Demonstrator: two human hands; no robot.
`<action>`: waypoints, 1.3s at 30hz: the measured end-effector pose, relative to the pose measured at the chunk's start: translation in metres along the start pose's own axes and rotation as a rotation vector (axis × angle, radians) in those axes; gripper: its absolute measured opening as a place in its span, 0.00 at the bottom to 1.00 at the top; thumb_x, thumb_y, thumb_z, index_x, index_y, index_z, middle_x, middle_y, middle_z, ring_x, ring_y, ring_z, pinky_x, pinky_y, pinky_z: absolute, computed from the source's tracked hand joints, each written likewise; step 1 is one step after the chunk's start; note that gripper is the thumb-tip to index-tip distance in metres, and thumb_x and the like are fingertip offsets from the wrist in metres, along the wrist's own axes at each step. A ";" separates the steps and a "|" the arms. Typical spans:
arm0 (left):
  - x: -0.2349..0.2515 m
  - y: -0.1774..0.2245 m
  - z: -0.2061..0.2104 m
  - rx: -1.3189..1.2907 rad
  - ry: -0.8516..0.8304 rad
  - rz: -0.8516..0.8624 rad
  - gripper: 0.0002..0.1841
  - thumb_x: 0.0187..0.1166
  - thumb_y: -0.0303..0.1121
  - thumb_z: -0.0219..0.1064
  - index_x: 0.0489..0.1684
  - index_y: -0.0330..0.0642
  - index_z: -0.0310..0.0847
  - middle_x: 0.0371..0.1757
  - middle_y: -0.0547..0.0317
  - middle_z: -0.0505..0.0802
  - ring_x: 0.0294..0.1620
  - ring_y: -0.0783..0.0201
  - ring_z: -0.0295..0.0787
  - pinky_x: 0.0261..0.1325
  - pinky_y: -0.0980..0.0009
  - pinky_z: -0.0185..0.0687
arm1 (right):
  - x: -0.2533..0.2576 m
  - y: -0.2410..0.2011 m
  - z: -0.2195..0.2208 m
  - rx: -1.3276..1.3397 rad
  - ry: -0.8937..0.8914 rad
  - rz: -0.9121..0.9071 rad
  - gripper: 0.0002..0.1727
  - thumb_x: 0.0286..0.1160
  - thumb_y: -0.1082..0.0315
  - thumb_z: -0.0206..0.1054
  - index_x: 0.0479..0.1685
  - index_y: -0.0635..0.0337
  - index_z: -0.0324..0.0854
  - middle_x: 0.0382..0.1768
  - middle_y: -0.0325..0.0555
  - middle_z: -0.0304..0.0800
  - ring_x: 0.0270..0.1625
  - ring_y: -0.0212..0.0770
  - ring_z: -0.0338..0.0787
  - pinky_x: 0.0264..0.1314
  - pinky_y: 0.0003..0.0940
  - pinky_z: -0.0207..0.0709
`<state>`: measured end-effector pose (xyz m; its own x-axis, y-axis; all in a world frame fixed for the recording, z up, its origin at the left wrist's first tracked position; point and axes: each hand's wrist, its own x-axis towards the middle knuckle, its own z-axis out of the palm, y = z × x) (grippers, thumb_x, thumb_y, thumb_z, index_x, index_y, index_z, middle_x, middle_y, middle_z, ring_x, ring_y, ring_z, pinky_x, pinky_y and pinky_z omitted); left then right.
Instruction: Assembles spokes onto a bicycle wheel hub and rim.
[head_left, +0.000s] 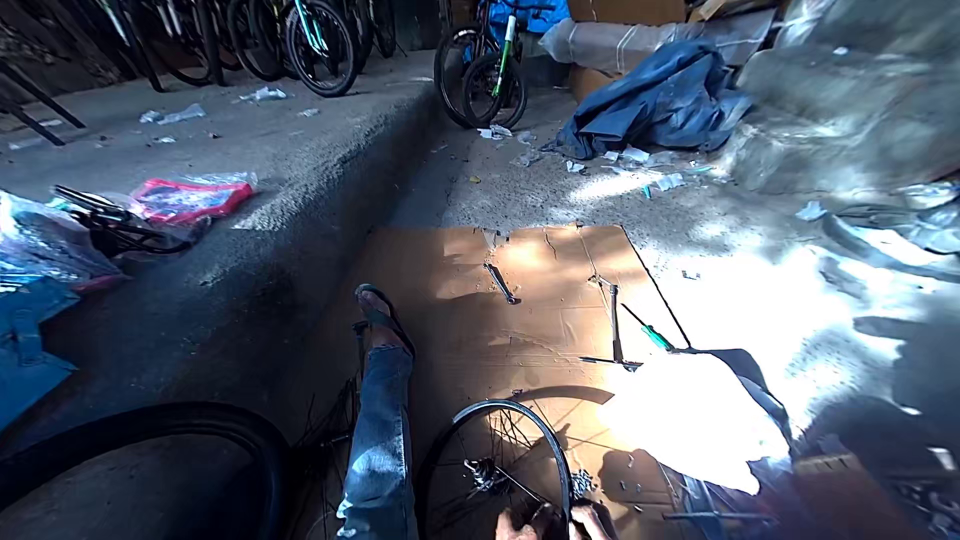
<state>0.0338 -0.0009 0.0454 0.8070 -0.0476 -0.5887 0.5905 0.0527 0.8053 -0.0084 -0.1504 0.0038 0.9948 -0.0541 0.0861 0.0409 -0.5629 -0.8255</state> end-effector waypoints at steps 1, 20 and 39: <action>-0.005 0.007 -0.003 0.300 0.016 0.089 0.14 0.78 0.33 0.71 0.52 0.30 0.87 0.49 0.46 0.94 0.51 0.57 0.92 0.59 0.57 0.88 | -0.001 -0.004 -0.002 0.054 -0.008 0.046 0.15 0.79 0.70 0.61 0.57 0.70 0.84 0.54 0.61 0.90 0.59 0.52 0.90 0.66 0.48 0.83; 0.064 0.034 -0.041 1.155 -0.688 1.042 0.13 0.89 0.33 0.58 0.54 0.39 0.89 0.56 0.47 0.93 0.62 0.49 0.90 0.68 0.55 0.84 | 0.007 -0.002 -0.011 0.470 0.007 0.152 0.16 0.71 0.75 0.72 0.57 0.70 0.83 0.51 0.50 0.91 0.47 0.36 0.93 0.53 0.34 0.90; 0.059 0.029 -0.019 0.825 -0.516 0.515 0.12 0.78 0.36 0.62 0.54 0.44 0.79 0.43 0.57 0.90 0.51 0.59 0.88 0.73 0.40 0.68 | 0.006 0.004 0.002 0.298 0.068 0.002 0.11 0.78 0.71 0.66 0.54 0.65 0.84 0.48 0.48 0.90 0.47 0.35 0.90 0.52 0.32 0.88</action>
<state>0.0988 0.0169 0.0321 0.7417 -0.6325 -0.2231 -0.1572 -0.4874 0.8589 -0.0023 -0.1508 0.0000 0.9868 -0.1159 0.1128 0.0740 -0.2967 -0.9521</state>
